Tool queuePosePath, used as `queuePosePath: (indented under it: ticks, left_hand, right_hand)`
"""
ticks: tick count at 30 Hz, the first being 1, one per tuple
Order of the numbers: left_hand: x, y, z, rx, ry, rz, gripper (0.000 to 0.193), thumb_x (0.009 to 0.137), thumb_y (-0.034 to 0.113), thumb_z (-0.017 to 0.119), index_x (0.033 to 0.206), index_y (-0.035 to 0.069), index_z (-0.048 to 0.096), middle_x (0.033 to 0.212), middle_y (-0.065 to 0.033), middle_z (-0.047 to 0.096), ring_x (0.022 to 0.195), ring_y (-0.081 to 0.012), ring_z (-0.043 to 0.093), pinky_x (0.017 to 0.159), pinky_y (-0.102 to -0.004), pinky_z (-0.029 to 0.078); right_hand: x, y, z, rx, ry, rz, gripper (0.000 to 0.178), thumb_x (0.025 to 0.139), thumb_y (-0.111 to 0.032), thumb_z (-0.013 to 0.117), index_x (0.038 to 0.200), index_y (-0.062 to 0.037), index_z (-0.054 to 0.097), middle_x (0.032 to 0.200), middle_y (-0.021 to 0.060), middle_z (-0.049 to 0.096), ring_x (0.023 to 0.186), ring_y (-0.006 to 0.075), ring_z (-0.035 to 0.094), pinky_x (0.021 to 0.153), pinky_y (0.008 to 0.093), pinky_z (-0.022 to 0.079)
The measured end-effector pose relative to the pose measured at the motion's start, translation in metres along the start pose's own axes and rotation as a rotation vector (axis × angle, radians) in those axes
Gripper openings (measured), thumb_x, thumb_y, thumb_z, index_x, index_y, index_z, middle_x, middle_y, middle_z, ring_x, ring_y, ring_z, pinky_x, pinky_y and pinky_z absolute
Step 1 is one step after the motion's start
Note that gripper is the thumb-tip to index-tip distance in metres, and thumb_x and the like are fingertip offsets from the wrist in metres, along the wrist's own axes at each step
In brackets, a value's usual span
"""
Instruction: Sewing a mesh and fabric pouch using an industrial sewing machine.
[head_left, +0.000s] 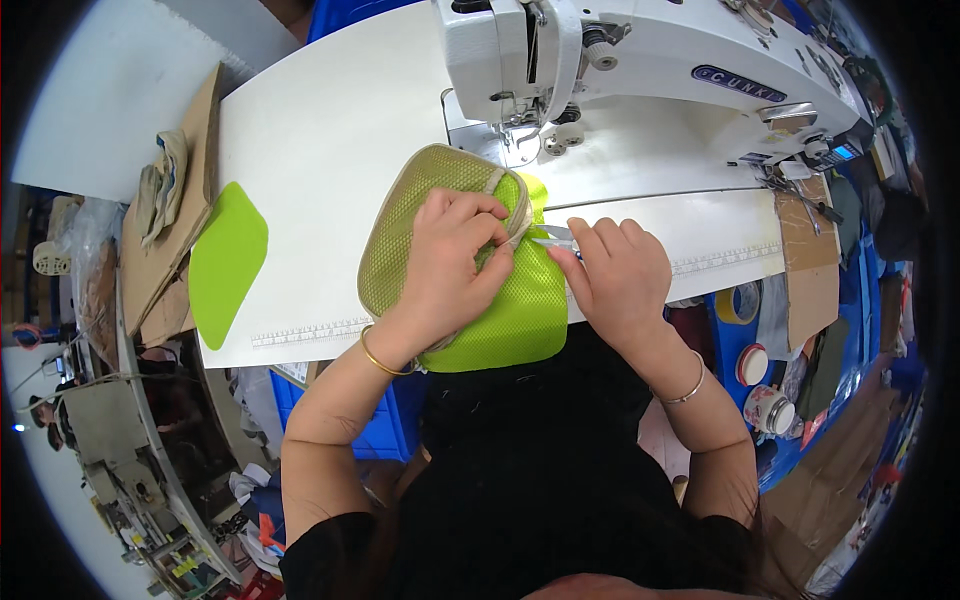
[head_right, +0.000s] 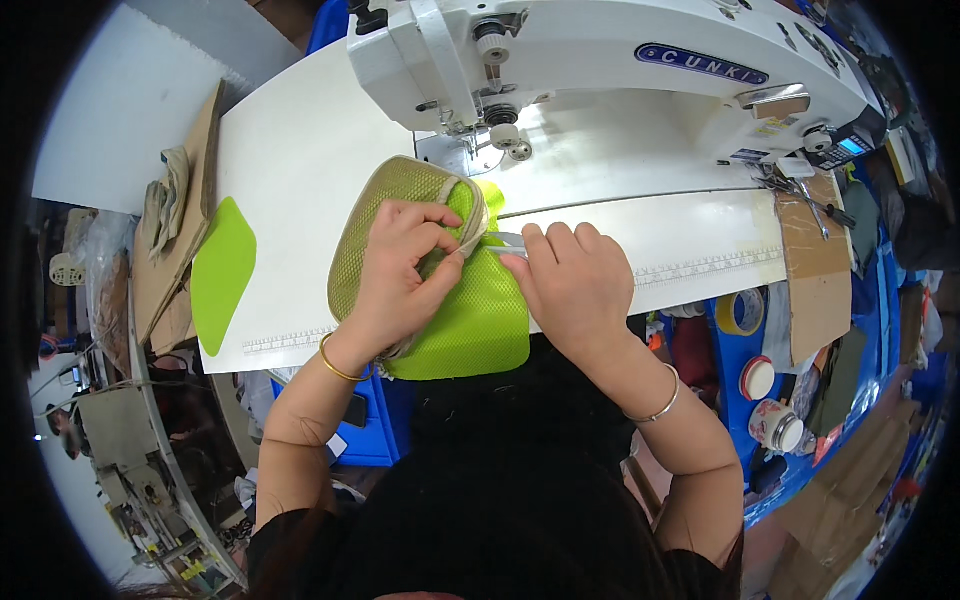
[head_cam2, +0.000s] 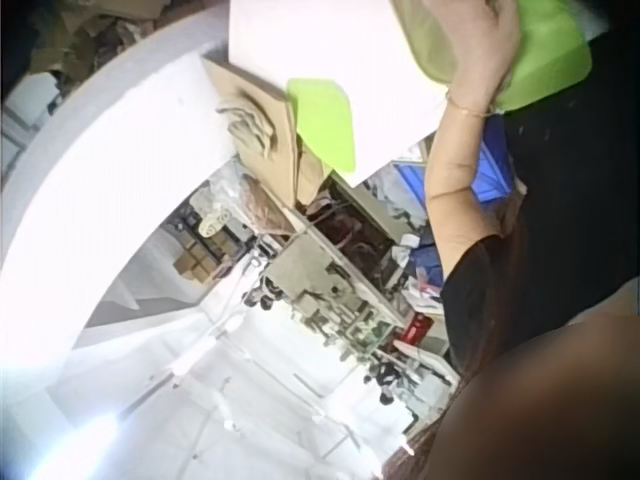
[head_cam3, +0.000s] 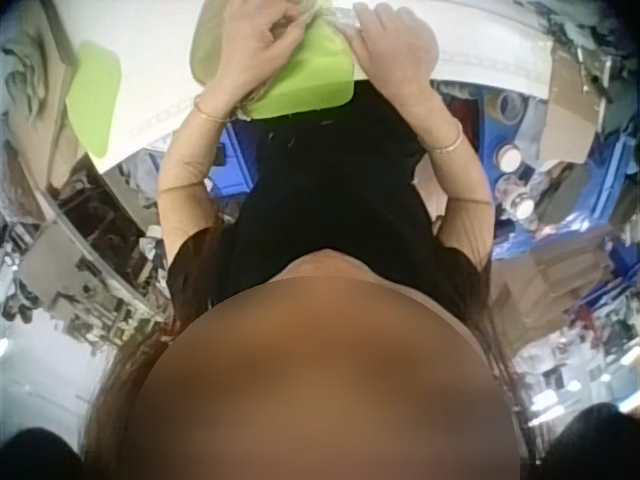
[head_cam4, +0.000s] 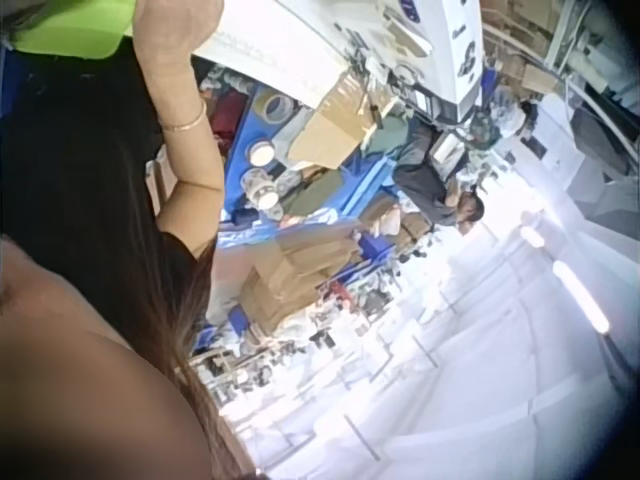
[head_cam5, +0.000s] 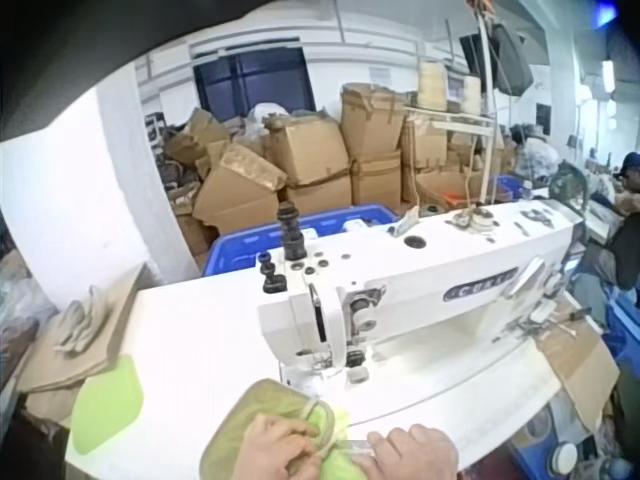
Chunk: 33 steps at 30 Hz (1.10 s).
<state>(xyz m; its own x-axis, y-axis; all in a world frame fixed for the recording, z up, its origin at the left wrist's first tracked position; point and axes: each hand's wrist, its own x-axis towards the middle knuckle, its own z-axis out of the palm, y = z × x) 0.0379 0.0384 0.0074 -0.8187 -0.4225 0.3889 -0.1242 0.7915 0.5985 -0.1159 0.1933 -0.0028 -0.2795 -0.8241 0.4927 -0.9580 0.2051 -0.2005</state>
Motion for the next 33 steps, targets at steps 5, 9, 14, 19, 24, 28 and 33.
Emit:
queuePosePath:
  ticks: [5, 9, 14, 19, 24, 28, 33]
  left_hand:
    - [0.001, 0.000, 0.007, 0.009, 0.034, 0.017, 0.008, 0.079, 0.008, 0.071, 0.082, 0.006, 0.064, 0.106, -0.0060, 0.064, 0.103, -0.0293, 0.054, 0.090, -0.0425, 0.042]
    - [0.001, -0.001, 0.012, 0.017, 0.058, 0.027, 0.008, 0.079, 0.008, 0.071, 0.083, 0.006, 0.064, 0.105, -0.0070, 0.063, 0.103, -0.0295, 0.054, 0.089, -0.0425, 0.042]
    - [0.001, 0.000, 0.014, 0.020, 0.059, 0.025, 0.008, 0.079, 0.007, 0.070, 0.083, 0.005, 0.064, 0.104, -0.0075, 0.064, 0.102, -0.0298, 0.054, 0.089, -0.0424, 0.042]
    - [-0.001, -0.001, 0.017, 0.026, 0.069, 0.035, 0.008, 0.079, 0.007, 0.070, 0.083, 0.005, 0.063, 0.104, -0.0078, 0.064, 0.102, -0.0305, 0.054, 0.089, -0.0429, 0.041]
    - [-0.015, 0.002, 0.002, 0.051, 0.106, -0.096, 0.009, 0.079, 0.005, 0.069, 0.085, 0.006, 0.062, 0.107, -0.0084, 0.063, 0.103, -0.0314, 0.054, 0.090, -0.0436, 0.040]
    - [-0.019, 0.024, -0.020, 0.289, 0.007, 0.099, 0.015, 0.073, 0.007, 0.070, 0.087, 0.006, 0.063, 0.117, -0.0123, 0.064, 0.111, -0.0328, 0.054, 0.090, -0.0449, 0.040]
    - [-0.003, 0.015, -0.028, 0.444, -0.131, 0.303, 0.021, 0.070, 0.005, 0.071, 0.089, 0.002, 0.062, 0.128, -0.0154, 0.064, 0.128, -0.0355, 0.056, 0.116, -0.0561, 0.034]
  right_hand:
    - [0.006, 0.004, 0.002, -0.110, 0.034, -0.047, 0.029, 0.084, -0.031, 0.077, 0.100, -0.0078, 0.072, 0.074, 0.0017, 0.055, 0.068, 0.0196, 0.053, 0.059, 0.0344, 0.043]
    - [0.009, 0.002, 0.002, -0.136, 0.055, -0.071, 0.027, 0.077, -0.032, 0.079, 0.090, -0.0110, 0.068, 0.075, -0.0008, 0.055, 0.071, 0.0182, 0.054, 0.062, 0.0325, 0.044]
    - [0.012, 0.001, 0.003, -0.155, 0.041, -0.062, 0.024, 0.077, -0.030, 0.079, 0.083, -0.0113, 0.066, 0.074, -0.0008, 0.056, 0.072, 0.0181, 0.055, 0.063, 0.0320, 0.044]
    - [0.015, 0.005, 0.013, -0.099, 0.048, -0.157, 0.025, 0.078, -0.032, 0.079, 0.079, -0.0111, 0.065, 0.071, 0.0005, 0.055, 0.071, 0.0180, 0.057, 0.061, 0.0342, 0.045]
    - [0.014, -0.001, 0.011, 0.334, -0.116, 0.152, 0.032, 0.084, -0.035, 0.079, 0.093, -0.0052, 0.072, 0.078, 0.0031, 0.065, 0.069, 0.0237, 0.064, 0.064, 0.0354, 0.051]
    - [0.025, -0.017, 0.013, 0.905, -0.343, 0.434, 0.025, 0.092, -0.020, 0.073, 0.103, 0.0015, 0.073, 0.085, 0.0072, 0.072, 0.072, 0.0175, 0.064, 0.071, 0.0309, 0.052]
    - [0.025, -0.027, 0.018, 1.289, -0.456, 0.657, 0.018, 0.095, -0.013, 0.068, 0.098, 0.0045, 0.072, 0.081, 0.0057, 0.069, 0.075, 0.0092, 0.058, 0.072, 0.0280, 0.049]
